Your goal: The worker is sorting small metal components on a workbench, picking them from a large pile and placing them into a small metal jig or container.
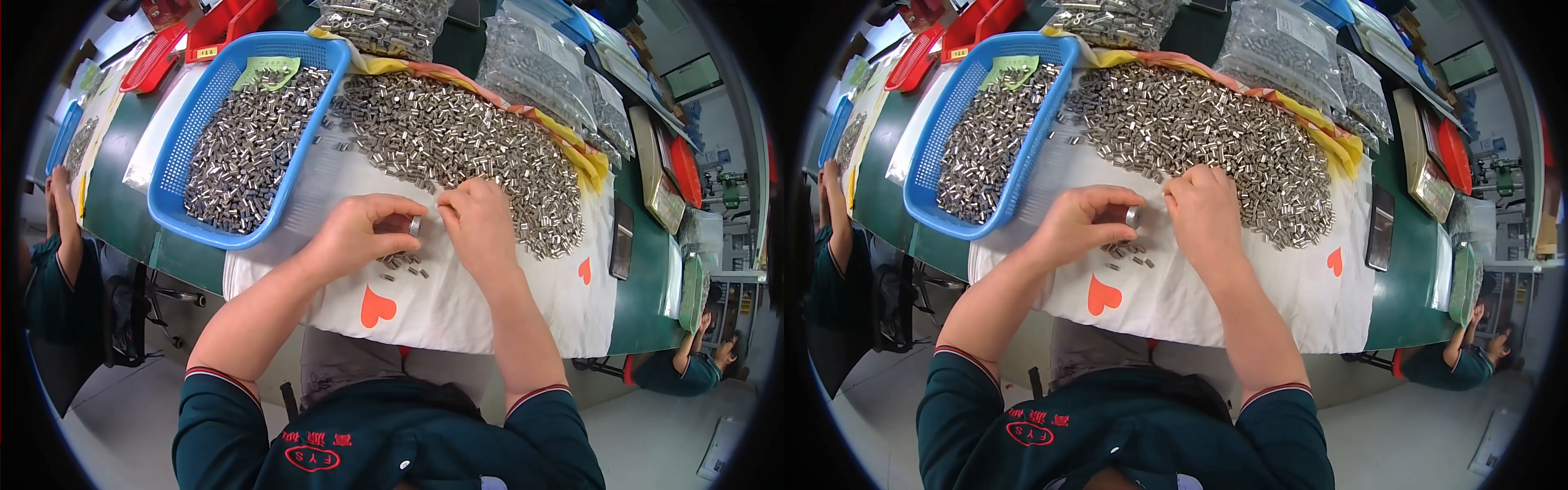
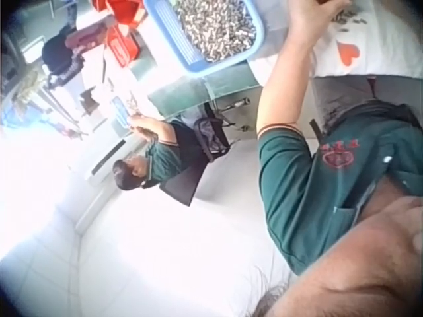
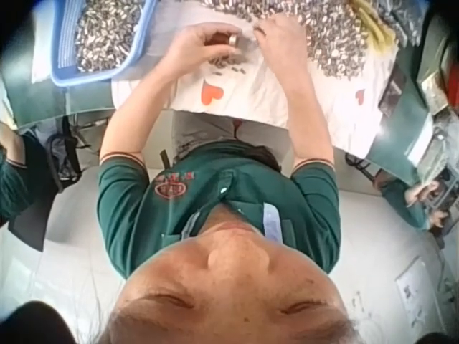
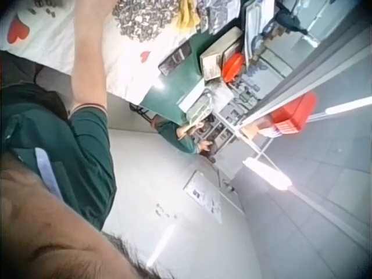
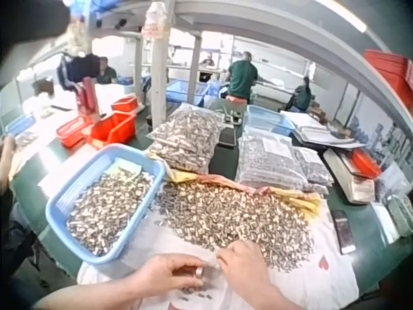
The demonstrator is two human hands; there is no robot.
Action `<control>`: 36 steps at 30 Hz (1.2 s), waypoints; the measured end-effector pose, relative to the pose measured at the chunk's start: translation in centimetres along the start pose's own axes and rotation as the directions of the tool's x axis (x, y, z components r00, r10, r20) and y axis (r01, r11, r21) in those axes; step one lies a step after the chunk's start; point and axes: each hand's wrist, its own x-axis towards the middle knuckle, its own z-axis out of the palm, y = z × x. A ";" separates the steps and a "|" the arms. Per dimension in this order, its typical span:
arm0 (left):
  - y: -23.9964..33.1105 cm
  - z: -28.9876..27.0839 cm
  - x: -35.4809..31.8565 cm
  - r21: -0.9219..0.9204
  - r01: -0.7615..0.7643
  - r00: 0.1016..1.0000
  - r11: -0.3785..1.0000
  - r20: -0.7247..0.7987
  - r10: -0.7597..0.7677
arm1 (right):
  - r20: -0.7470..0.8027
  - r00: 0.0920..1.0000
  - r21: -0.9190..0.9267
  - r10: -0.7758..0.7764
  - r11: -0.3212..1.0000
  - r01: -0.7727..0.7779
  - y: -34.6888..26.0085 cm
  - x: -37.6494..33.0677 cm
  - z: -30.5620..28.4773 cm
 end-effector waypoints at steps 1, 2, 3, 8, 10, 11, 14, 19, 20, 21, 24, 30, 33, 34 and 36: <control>0.0 0.0 0.0 -0.001 0.000 1.000 1.000 0.001 0.000 | -0.006 1.000 -0.005 0.000 1.000 0.000 -0.2 -0.2 -0.1; 0.0 0.0 0.0 -0.038 0.019 1.000 0.999 0.005 -0.019 | -0.011 1.000 -0.009 0.000 1.000 0.000 -0.4 -0.4 -0.1; 0.0 0.0 0.0 -0.074 0.039 0.999 0.996 0.008 -0.038 | -0.011 1.000 -0.010 0.000 1.000 0.000 -0.5 -0.3 -0.1; 0.0 -0.2 0.2 -0.185 0.030 1.000 0.982 -0.001 -0.031 | 0.163 0.964 0.523 0.211 0.810 -0.266 -2.1 -0.4 -1.7; 0.0 -0.3 0.3 -0.198 0.031 0.999 0.980 -0.004 -0.032 | 0.197 0.965 0.607 0.174 0.751 -0.259 -2.2 -0.4 -1.6; -0.2 -0.4 0.3 -0.218 0.031 1.000 0.976 0.001 -0.031 | 0.223 0.965 0.682 0.138 0.686 -0.255 -2.3 -0.4 -1.6; -0.4 -0.3 0.3 -0.240 0.029 1.000 0.970 0.009 -0.028 | 0.186 0.974 0.657 0.133 0.720 -0.223 -2.2 -0.5 -1.5; -0.4 -0.3 0.2 -0.190 0.020 1.000 0.982 0.011 -0.018 | 0.145 0.987 0.582 0.075 0.800 -0.147 -2.2 -0.6 -1.4; -0.6 -0.2 0.2 -0.155 0.016 1.000 0.988 -0.003 -0.017 | 0.117 0.993 0.514 0.029 0.853 -0.086 -2.1 -0.7 -1.4; -0.7 -0.2 0.2 -0.120 0.013 1.000 0.993 -0.017 -0.015 | 0.117 0.993 0.517 0.028 0.852 -0.085 -2.3 -0.7 -1.3; -0.5 0.0 0.1 -0.079 0.000 0.998 0.997 -0.059 -0.005 | -0.041 0.995 0.294 -0.096 0.950 0.104 -2.8 -0.8 -1.1; -0.6 -0.1 0.2 -0.101 0.019 0.999 0.995 -0.027 -0.021 | 0.217 0.975 0.574 0.056 0.800 -0.174 -1.8 -0.5 -2.1; -0.7 -0.1 0.2 -0.141 0.010 1.000 0.990 -0.011 -0.011 | 0.234 0.964 0.566 0.129 0.787 -0.243 -1.9 -0.4 -1.7; -0.7 -0.1 0.2 -0.141 0.008 1.000 0.990 -0.013 -0.010 | 0.257 0.956 0.584 0.139 0.766 -0.268 -1.6 -0.3 -2.0; -1.0 -0.2 0.1 -0.074 -0.013 1.000 0.997 0.003 0.014 | 0.280 0.949 0.602 0.144 0.744 -0.291 -1.0 -0.1 -1.7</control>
